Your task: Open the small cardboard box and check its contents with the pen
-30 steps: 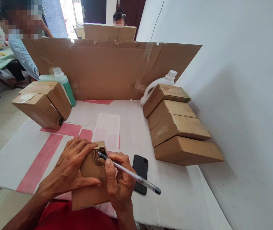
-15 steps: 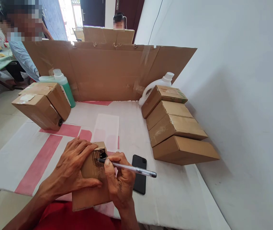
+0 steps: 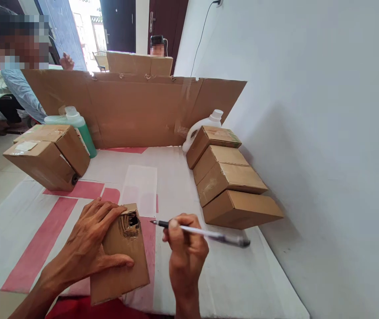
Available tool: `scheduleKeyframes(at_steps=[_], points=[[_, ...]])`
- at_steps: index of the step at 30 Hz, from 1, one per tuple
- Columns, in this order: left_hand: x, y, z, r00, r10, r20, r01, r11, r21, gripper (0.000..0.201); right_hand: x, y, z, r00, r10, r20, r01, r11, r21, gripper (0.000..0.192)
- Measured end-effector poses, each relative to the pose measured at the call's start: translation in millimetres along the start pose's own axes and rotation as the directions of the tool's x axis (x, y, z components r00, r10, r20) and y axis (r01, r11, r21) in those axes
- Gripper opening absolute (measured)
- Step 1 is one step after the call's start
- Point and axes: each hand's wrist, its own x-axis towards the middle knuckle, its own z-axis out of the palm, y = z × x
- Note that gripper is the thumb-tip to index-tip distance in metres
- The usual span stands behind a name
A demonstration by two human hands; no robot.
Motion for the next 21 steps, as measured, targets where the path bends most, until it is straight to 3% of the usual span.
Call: scheduleKeyframes(at_steps=[2, 3, 5, 6, 8, 10, 14, 17, 21], points=[[-4.5, -2.7, 1.4, 1.0, 0.011, -0.018, -0.011, 0.999, 0.032, 0.078, 15.8, 13.1, -1.7, 0.995, 0.096, -0.009, -0.096, 0.995, 0.009, 0.023], [-7.5, -4.6, 2.4, 0.999, 0.017, -0.032, -0.015, 0.999, 0.048, 0.073, 23.8, 23.6, -0.6, 0.985, 0.164, 0.058, -0.158, 0.984, -0.087, 0.025], [-14.0, -8.9, 4.6, 0.998, 0.029, -0.062, -0.024, 0.997, 0.068, 0.066, 37.0, 50.5, 6.0, 0.916, 0.344, 0.204, -0.238, 0.878, -0.415, 0.028], [-17.2, -11.0, 5.7, 0.997, 0.037, -0.074, -0.031, 0.997, 0.07, 0.065, 41.4, 65.3, 11.3, 0.86, 0.446, 0.249, -0.229, 0.772, -0.593, 0.026], [-22.8, -14.1, 7.5, 0.995, 0.052, -0.09, -0.046, 0.997, 0.066, 0.066, 45.0, 93.0, 24.5, 0.811, 0.544, 0.215, -0.215, 0.62, -0.755, 0.019], [-26.6, -15.3, 8.8, 0.993, 0.067, -0.101, -0.061, 0.996, 0.068, 0.069, 43.1, 113.0, 37.7, 0.807, 0.573, 0.143, -0.227, 0.525, -0.82, 0.013], [-28.1, -14.0, 10.6, 0.986, 0.104, -0.129, -0.095, 0.992, 0.078, 0.07, 33.7, 122.4, 47.0, 0.794, 0.605, 0.064, -0.226, 0.391, -0.892, 0.022], [-25.9, -14.3, 11.4, 0.983, 0.118, -0.137, -0.108, 0.991, 0.076, 0.069, 24.4, 112.4, 27.7, 0.81, 0.586, 0.031, -0.21, 0.339, -0.917, 0.031], [-22.8, -17.8, 12.1, 0.983, 0.122, -0.138, -0.113, 0.991, 0.074, 0.068, -0.2, 102.0, -21.4, 0.817, 0.567, -0.103, -0.271, 0.22, -0.937, 0.044]])
